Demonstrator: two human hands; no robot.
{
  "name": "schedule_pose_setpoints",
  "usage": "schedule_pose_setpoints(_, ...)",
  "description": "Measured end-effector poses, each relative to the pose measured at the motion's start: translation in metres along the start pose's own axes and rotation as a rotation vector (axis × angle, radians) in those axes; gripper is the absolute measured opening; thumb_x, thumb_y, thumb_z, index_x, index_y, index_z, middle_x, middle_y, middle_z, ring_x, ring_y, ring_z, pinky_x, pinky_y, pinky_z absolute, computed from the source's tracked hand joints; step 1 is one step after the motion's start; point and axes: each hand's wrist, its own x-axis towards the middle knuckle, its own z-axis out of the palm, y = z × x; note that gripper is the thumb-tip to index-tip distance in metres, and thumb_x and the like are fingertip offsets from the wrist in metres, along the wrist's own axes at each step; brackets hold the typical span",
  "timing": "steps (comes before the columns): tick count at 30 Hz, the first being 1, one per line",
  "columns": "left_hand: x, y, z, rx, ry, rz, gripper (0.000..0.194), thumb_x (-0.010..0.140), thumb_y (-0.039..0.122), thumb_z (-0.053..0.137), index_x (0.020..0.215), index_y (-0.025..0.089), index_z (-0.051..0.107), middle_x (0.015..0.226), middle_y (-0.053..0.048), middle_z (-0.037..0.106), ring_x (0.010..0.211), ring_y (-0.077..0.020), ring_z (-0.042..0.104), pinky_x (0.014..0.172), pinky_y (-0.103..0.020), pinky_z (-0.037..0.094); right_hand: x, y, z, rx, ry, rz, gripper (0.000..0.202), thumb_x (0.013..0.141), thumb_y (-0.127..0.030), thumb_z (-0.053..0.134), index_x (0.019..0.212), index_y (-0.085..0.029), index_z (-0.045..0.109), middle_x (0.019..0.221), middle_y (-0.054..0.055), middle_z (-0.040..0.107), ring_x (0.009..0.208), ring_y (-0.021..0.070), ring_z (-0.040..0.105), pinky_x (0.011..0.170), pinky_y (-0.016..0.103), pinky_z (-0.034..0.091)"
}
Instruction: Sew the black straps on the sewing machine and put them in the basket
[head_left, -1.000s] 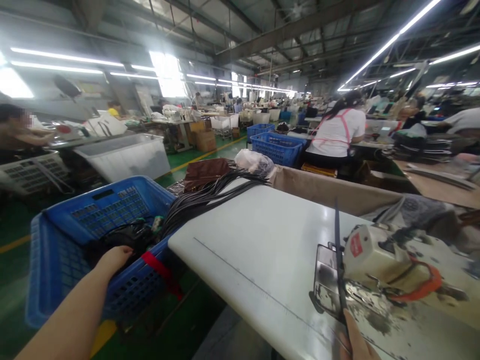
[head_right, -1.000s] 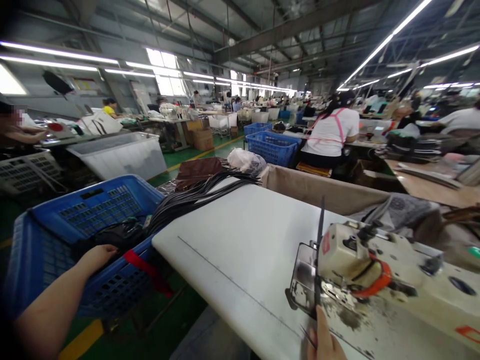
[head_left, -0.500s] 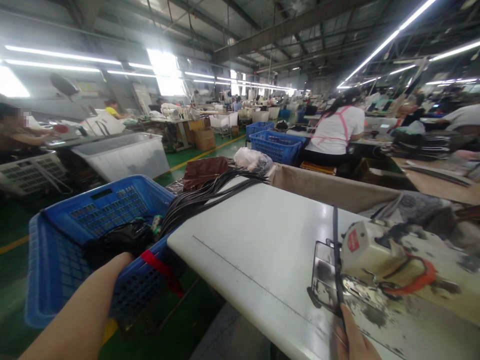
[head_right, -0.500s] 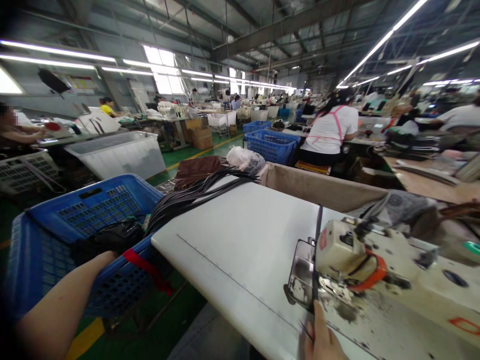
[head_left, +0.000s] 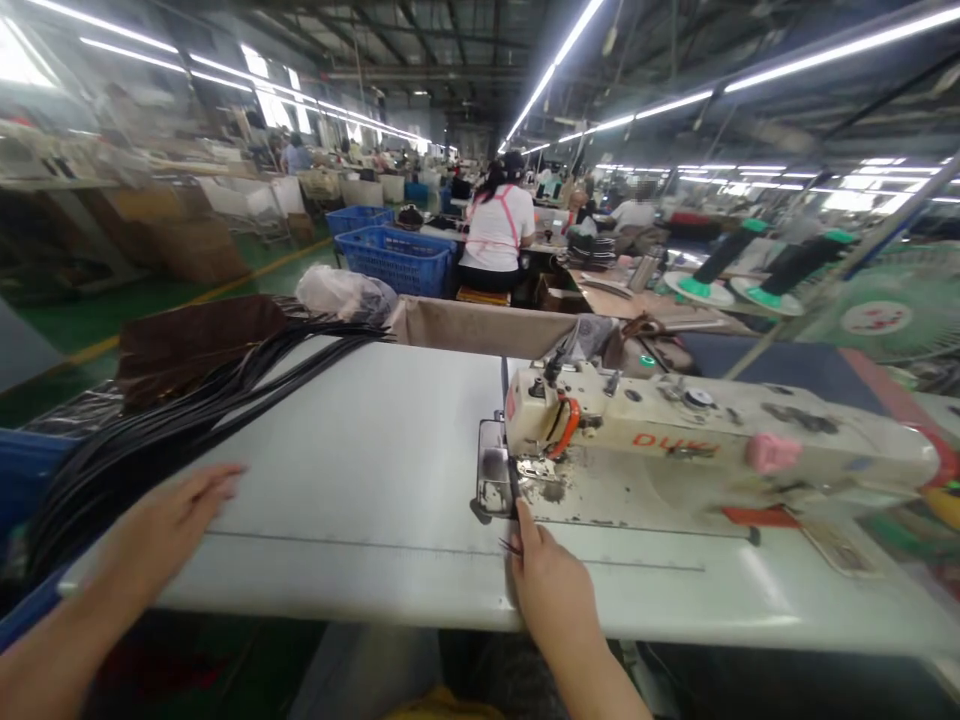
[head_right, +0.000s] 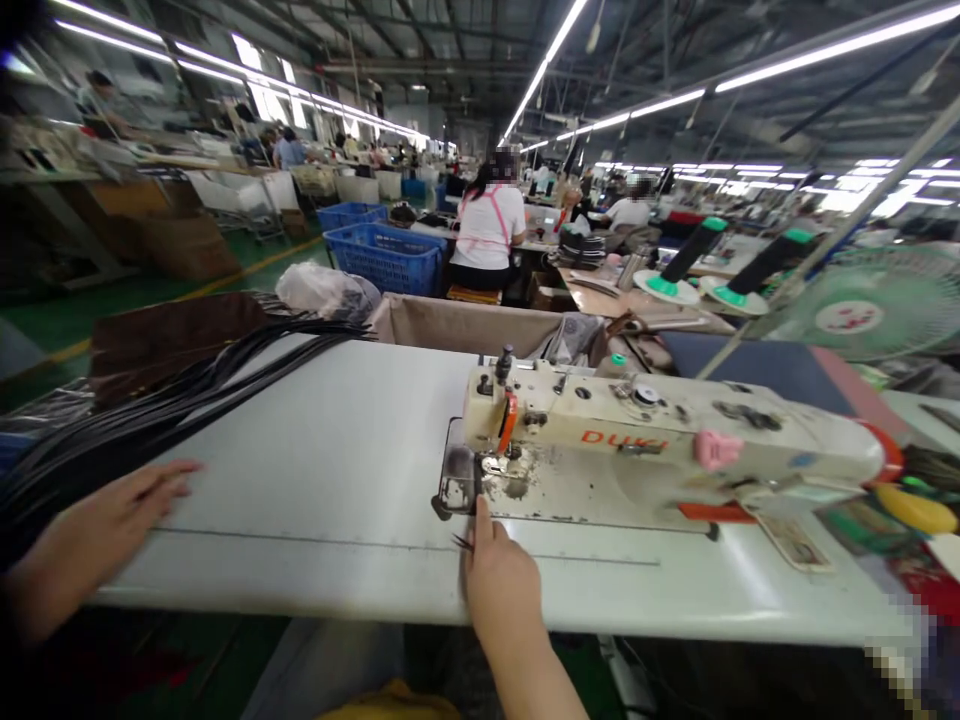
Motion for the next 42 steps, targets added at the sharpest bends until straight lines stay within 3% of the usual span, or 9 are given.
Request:
schedule_pose_setpoints(2, 0.001, 0.066, 0.026, -0.152, -0.061, 0.126, 0.043, 0.099, 0.049, 0.039, 0.121, 0.026, 0.068, 0.115, 0.001, 0.077, 0.104, -0.022, 0.073, 0.098, -0.039, 0.058, -0.002, 0.001, 0.002, 0.015, 0.02, -0.002, 0.058, 0.099, -0.016, 0.052, 0.157, -0.016, 0.045, 0.109, 0.013, 0.077, 0.085, 0.0264, 0.077, 0.069, 0.034, 0.056)
schedule_pose_setpoints(7, -0.018, 0.213, 0.089, -0.365, -0.157, 0.545, 0.034, 0.103, 0.031, 0.043, 0.115, 0.022, 0.073, 0.13, -0.008, 0.071, 0.123, -0.021, 0.066, 0.112, -0.039, 0.053, -0.004, 0.001, 0.003, 0.037, 0.042, 0.003, 0.056, 0.1, -0.016, 0.051, 0.155, -0.015, 0.047, 0.105, 0.014, 0.077, 0.083, 0.0274, 0.077, 0.069, 0.035, 0.056)
schedule_pose_setpoints(10, -0.03, 0.273, 0.109, -0.395, -0.229, 0.763, 0.031, 0.103, 0.021, 0.047, 0.121, 0.022, 0.072, 0.132, -0.008, 0.072, 0.133, -0.0208, 0.06, 0.117, -0.04, 0.049, -0.004, 0.002, 0.005, 0.043, 0.034, -0.004, 0.059, 0.097, -0.016, 0.055, 0.156, -0.015, 0.046, 0.11, 0.014, 0.077, 0.085, 0.0277, 0.077, 0.07, 0.034, 0.057)
schedule_pose_setpoints(13, -0.037, 0.308, 0.121, -0.304, -0.206, 0.827, 0.034, 0.101, 0.021, 0.053, 0.132, 0.02, 0.067, 0.14, -0.009, 0.069, 0.14, -0.0253, 0.055, 0.121, -0.048, 0.044, -0.005, 0.005, 0.01, 0.076, 0.062, -0.027, 0.062, 0.096, -0.015, 0.056, 0.156, -0.014, 0.045, 0.112, 0.014, 0.076, 0.086, 0.0275, 0.077, 0.072, 0.034, 0.058)
schedule_pose_setpoints(16, -0.042, 0.319, 0.134, -0.199, -0.119, 0.821, 0.038, 0.102, 0.02, 0.049, 0.137, 0.017, 0.063, 0.145, -0.011, 0.065, 0.144, -0.0278, 0.052, 0.123, -0.053, 0.04, -0.008, 0.012, 0.018, 0.159, 0.14, -0.073, 0.055, 0.099, -0.018, 0.052, 0.154, -0.013, 0.048, 0.112, 0.014, 0.076, 0.087, 0.0275, 0.077, 0.073, 0.034, 0.059)
schedule_pose_setpoints(21, -0.052, 0.315, 0.148, -0.123, -0.036, 0.892, 0.039, 0.105, 0.019, 0.044, 0.139, 0.016, 0.062, 0.148, -0.008, 0.064, 0.142, -0.0228, 0.055, 0.127, -0.046, 0.03, -0.012, 0.029, 0.025, 0.537, 0.314, -0.101, 0.042, 0.105, -0.032, 0.042, 0.138, -0.016, 0.062, 0.119, 0.014, 0.077, 0.1, 0.025, 0.075, 0.086, 0.034, 0.058)
schedule_pose_setpoints(25, -0.054, 0.318, 0.143, -0.038, -0.008, 0.882, 0.043, 0.108, 0.03, 0.043, 0.144, 0.011, 0.058, 0.154, -0.012, 0.058, 0.147, -0.0254, 0.05, 0.127, -0.045, 0.029, -0.01, 0.036, 0.025, 0.758, 0.281, -0.024, 0.039, 0.104, -0.041, 0.046, 0.124, -0.018, 0.07, 0.114, 0.011, 0.078, 0.101, 0.0236, 0.074, 0.091, 0.033, 0.057)
schedule_pose_setpoints(32, -0.053, 0.32, 0.14, -0.032, -0.028, 0.84, 0.056, 0.107, 0.05, 0.042, 0.149, 0.014, 0.054, 0.159, -0.012, 0.053, 0.15, -0.0274, 0.046, 0.127, -0.046, 0.031, -0.01, 0.036, 0.024, 0.829, 0.293, -0.024, 0.036, 0.101, -0.043, 0.05, 0.114, -0.019, 0.074, 0.106, 0.011, 0.08, 0.097, 0.0243, 0.074, 0.09, 0.033, 0.057)
schedule_pose_setpoints(42, -0.052, 0.32, 0.141, -0.081, -0.046, 0.829, 0.044, 0.108, 0.035, 0.043, 0.143, 0.015, 0.059, 0.152, -0.01, 0.06, 0.144, -0.0254, 0.053, 0.124, -0.043, 0.035, -0.01, 0.034, 0.02, 0.806, 0.287, -0.048, 0.031, 0.1, -0.038, 0.048, 0.103, -0.021, 0.074, 0.096, 0.007, 0.078, 0.086, 0.0216, 0.072, 0.081, 0.03, 0.054)
